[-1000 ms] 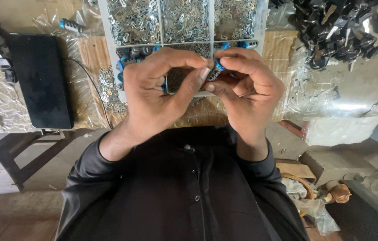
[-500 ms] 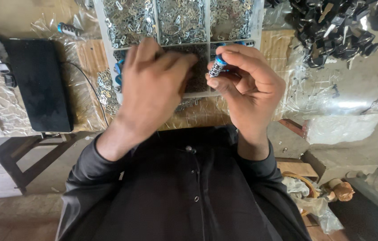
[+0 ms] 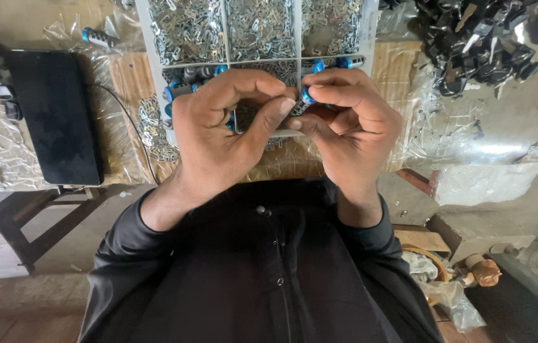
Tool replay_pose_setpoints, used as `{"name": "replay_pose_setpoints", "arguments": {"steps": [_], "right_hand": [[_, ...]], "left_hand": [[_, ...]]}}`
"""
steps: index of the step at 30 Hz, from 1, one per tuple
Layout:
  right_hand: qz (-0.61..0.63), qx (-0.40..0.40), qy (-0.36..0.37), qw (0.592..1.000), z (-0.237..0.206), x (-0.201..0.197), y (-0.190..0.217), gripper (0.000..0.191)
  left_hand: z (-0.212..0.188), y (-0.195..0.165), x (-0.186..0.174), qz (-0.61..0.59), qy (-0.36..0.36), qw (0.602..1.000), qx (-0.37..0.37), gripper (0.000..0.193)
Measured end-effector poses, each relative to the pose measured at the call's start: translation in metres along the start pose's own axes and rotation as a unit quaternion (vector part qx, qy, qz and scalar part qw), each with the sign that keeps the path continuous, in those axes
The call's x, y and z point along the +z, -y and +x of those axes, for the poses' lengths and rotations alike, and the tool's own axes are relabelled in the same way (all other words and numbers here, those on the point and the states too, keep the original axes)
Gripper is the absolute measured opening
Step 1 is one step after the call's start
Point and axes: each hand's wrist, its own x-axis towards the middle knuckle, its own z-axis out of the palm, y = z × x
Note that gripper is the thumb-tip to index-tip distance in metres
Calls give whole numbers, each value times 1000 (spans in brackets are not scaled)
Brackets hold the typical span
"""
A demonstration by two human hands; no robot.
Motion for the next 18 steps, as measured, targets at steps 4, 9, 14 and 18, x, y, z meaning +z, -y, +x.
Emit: {"name": "replay_pose_setpoints", "arguments": {"steps": [4,9,14,18], "right_hand": [[-8,-20,10,1000,2,-1,1,32],[-24,-26,17,999,3,-1,4,36],[9,-12,0,1000,2,3,1,35],[3,-50,63,997,6,-7,-1,31]], "left_hand": [[-1,6,-4,42,11,998,48,13],[-4,9,-5,-83,25,996,-33,14],[-2,2,-3,-55,15,998,-21,17],[9,-1,-13,-170,91,979,-61,19]]}}
